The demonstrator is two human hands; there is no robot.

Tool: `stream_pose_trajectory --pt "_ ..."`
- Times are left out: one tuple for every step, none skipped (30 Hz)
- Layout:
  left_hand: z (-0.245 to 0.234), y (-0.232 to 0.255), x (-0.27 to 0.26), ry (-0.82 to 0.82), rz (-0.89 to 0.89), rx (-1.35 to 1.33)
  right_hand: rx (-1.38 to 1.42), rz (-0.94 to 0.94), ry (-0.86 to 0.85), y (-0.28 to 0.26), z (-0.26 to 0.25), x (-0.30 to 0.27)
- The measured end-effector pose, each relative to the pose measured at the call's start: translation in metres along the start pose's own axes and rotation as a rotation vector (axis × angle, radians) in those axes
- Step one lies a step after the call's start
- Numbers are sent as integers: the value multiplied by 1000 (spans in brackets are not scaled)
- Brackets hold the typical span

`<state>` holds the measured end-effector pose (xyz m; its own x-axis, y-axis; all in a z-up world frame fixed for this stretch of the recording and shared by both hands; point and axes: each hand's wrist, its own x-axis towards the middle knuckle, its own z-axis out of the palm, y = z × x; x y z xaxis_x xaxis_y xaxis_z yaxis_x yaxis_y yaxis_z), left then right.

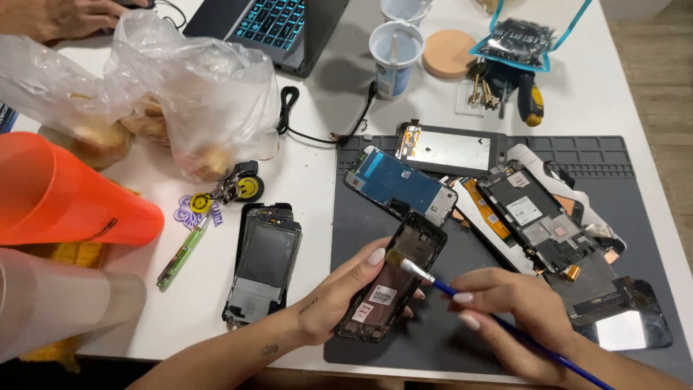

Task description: The person holds a disassembled smartphone chassis and uses a small brush to clean the interior surfaces and edges. They rotate the device to access different areas while other phone parts and tools lie on the table.

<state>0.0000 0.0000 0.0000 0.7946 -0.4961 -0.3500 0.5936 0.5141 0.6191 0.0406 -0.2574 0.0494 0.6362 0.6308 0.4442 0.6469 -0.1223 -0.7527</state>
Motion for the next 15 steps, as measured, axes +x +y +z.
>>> stream_pose_trajectory --pt "-2 -3 1 6 -4 -2 6 4 -1 11 4 -6" --pt "-3 -6 1 -1 3 -38 -105 -6 -295 22 8 -12" --pt "-5 -8 3 -9 5 -71 -216 -15 -585 32 13 -19" --pt "-7 -7 4 -6 -3 -71 -209 -10 -581 32 9 -22" --pt "-7 -7 3 -27 -1 -50 -210 -7 -381 30 6 -27" --pt "-8 -7 3 -49 0 -29 -210 -2 -181 29 3 -32" --pt "-9 -8 3 -44 -12 -31 -202 7 -178 22 3 -24" --pt "-10 -8 3 -59 18 -55 -171 -37 -104 15 2 -16" --pt "-11 -7 4 -77 57 -76 -147 -89 -32 10 -1 -6" --pt "-7 -6 4 -75 55 -75 -144 -88 -31 6 3 -4" --pt "-4 -4 3 -56 42 -44 -43 -147 -109 2 8 -1" --pt "-1 -1 3 -38 29 -13 59 -204 -189 -2 14 2" --pt "-2 -2 4 -32 20 -11 66 -199 -182 5 10 -5" --pt "-3 -3 5 -56 39 -10 -44 -131 -131 12 6 -13" --pt "-4 -5 6 -79 63 -13 -155 -63 -88 19 2 -20"
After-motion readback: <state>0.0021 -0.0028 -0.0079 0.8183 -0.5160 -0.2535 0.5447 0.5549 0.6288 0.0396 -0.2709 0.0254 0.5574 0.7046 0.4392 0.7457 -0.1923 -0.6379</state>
